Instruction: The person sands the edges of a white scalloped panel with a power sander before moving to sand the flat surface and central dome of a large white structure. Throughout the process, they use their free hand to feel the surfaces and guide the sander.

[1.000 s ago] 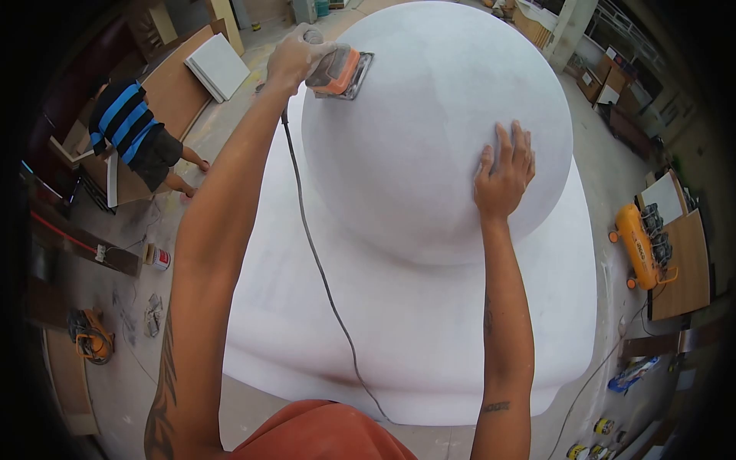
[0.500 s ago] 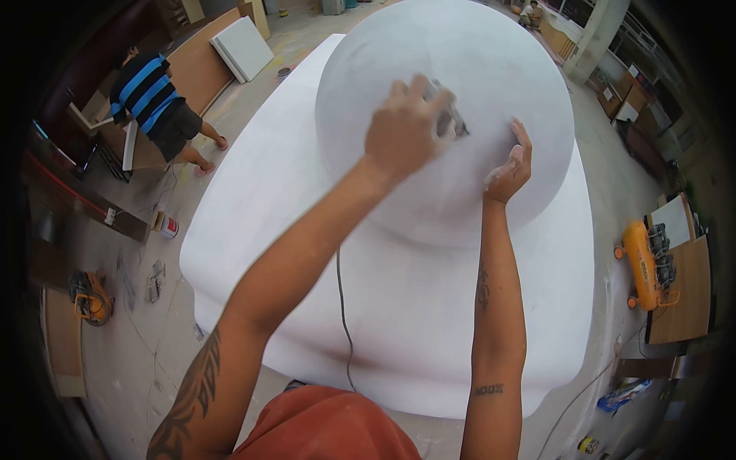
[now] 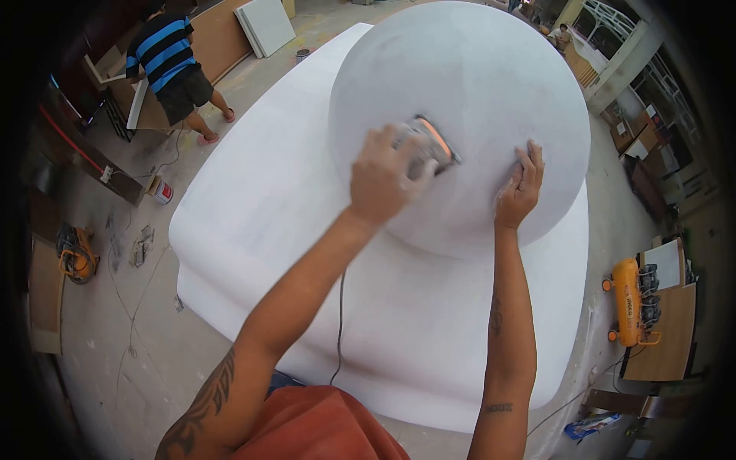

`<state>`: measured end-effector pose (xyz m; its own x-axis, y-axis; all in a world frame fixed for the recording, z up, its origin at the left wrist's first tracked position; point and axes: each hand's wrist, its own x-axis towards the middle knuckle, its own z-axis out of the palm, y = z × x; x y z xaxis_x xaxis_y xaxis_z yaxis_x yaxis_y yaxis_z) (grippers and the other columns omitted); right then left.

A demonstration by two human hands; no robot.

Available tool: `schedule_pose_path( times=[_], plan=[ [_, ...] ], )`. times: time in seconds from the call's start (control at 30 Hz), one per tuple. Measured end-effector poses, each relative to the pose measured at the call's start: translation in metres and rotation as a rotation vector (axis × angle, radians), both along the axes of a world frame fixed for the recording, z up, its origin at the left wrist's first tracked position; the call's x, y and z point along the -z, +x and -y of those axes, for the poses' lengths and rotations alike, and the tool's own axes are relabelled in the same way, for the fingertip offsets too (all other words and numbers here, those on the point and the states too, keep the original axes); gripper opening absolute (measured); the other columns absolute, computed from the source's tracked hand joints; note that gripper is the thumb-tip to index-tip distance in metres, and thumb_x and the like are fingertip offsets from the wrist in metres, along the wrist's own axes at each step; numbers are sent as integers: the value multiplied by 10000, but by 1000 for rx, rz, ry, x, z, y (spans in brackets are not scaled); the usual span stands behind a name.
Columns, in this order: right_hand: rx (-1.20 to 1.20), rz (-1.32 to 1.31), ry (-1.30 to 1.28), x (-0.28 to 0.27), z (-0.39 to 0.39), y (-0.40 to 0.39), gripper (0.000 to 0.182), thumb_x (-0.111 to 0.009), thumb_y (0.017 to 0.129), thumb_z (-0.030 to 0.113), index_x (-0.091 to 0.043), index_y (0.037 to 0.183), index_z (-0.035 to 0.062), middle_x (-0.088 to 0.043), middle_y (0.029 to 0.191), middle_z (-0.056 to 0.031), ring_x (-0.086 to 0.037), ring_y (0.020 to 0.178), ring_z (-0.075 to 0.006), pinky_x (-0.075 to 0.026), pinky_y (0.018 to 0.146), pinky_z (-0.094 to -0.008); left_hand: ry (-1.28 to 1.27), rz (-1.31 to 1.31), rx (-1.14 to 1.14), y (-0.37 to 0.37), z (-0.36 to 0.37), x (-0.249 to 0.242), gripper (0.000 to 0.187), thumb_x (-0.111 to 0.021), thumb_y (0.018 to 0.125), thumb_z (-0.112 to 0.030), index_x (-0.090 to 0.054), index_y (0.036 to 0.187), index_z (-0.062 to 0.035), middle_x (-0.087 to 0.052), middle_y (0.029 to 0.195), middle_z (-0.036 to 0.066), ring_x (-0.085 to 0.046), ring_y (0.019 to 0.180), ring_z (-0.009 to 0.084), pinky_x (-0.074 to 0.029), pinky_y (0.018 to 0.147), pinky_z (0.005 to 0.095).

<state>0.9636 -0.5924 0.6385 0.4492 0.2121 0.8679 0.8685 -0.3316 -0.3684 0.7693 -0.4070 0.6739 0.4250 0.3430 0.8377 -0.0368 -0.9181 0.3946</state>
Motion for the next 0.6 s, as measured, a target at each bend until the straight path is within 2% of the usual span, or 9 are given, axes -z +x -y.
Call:
schedule_pose_path(
  times=[0.07, 0.27, 0.33, 0.47, 0.5, 0.57, 0.6],
  plan=[
    [312, 220, -94, 1, -21, -11, 335, -549, 1041, 6, -675, 1328, 123, -616, 1529, -59, -497, 1496, -290, -357, 1247, -467, -123, -38, -72, 1, -43, -2, 349, -818, 805, -284, -687, 1111, -179, -612, 1136, 92, -635, 1019, 339, -582, 792, 484],
    [356, 227, -91, 1, -33, -17, 297, -574, 1042, 43, -687, 1293, 155, -630, 1509, -56, -522, 1472, -304, -350, 1247, -483, -232, -59, -142, 22, -152, -14, 337, -814, 821, -329, -703, 1099, -174, -640, 1070, 104, -678, 1002, 333, -586, 824, 472],
    [356, 233, -97, 3, -35, -16, 299, -570, 1044, 42, -688, 1292, 159, -630, 1509, -51, -521, 1473, -303, -351, 1246, -481, -312, -103, -196, 30, -171, -23, 437, -846, 818, -394, -697, 1143, -142, -672, 1045, 95, -711, 966, 321, -576, 842, 432],
    [340, 212, -94, 3, -35, -16, 323, -535, 1038, 15, -685, 1297, 138, -655, 1479, -48, -515, 1479, -302, -342, 1252, -482, -346, -150, -285, 34, -157, -32, 419, -835, 822, -404, -704, 1127, -148, -677, 1043, 93, -710, 966, 321, -576, 830, 452],
    [349, 213, -94, 3, -32, -15, 323, -535, 1038, 15, -685, 1297, 138, -655, 1479, -48, -515, 1479, -302, -342, 1252, -482, -253, -102, -242, 31, -138, -30, 408, -834, 821, -390, -705, 1127, -155, -669, 1032, 93, -707, 960, 319, -579, 816, 455],
    [37, 64, 94, 4, -25, -16, 372, -421, 1038, -42, -678, 1274, 88, -652, 1487, -89, -495, 1497, -325, -339, 1267, -455, -134, -55, -183, 22, -93, -23, 378, -830, 817, -355, -709, 1124, -171, -647, 1035, 90, -693, 958, 316, -586, 786, 453],
    [42, 67, 91, 5, -24, -17, 372, -421, 1038, -42, -678, 1274, 88, -652, 1487, -89, -495, 1497, -325, -339, 1267, -455, -105, -53, -165, 15, -69, -21, 360, -827, 815, -333, -710, 1121, -182, -634, 1049, 86, -683, 962, 314, -590, 770, 449]
  ],
)
